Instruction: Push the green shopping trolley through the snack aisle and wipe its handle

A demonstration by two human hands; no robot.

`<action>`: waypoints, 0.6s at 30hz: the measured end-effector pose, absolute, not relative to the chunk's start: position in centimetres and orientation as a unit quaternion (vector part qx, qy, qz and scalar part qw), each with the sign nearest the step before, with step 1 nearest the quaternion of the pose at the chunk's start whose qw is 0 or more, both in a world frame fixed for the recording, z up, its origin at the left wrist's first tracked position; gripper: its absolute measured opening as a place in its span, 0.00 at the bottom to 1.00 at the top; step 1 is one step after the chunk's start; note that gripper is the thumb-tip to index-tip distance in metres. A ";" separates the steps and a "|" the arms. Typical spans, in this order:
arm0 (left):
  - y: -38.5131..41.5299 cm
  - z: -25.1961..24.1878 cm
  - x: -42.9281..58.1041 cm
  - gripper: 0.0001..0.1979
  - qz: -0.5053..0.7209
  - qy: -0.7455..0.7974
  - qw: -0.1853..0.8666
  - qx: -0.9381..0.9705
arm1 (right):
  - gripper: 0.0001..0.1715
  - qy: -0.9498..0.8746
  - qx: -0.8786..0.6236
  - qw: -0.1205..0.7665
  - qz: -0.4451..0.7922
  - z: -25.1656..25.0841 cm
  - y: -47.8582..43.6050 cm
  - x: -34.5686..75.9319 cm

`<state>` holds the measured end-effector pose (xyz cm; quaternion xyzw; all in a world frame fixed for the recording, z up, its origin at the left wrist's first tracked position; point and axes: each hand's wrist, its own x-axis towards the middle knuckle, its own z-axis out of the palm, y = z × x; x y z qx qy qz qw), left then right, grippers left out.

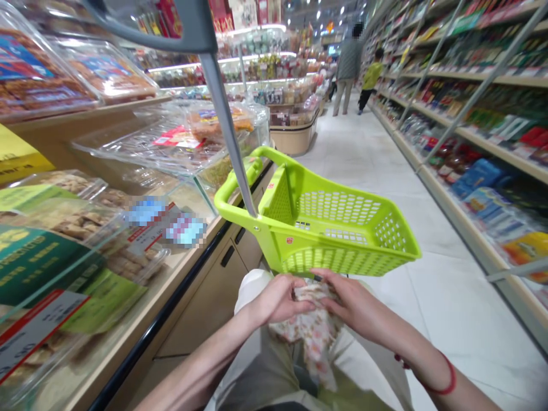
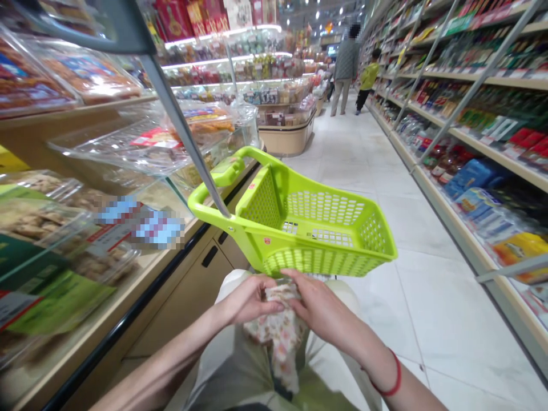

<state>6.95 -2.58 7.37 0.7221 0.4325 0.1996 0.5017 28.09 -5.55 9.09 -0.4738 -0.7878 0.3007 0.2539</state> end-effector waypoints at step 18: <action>-4.2 6.5 6.4 0.21 0.227 0.279 0.687 0.632 | 0.24 -0.595 -0.526 0.350 0.497 6.1 -5.6 26.2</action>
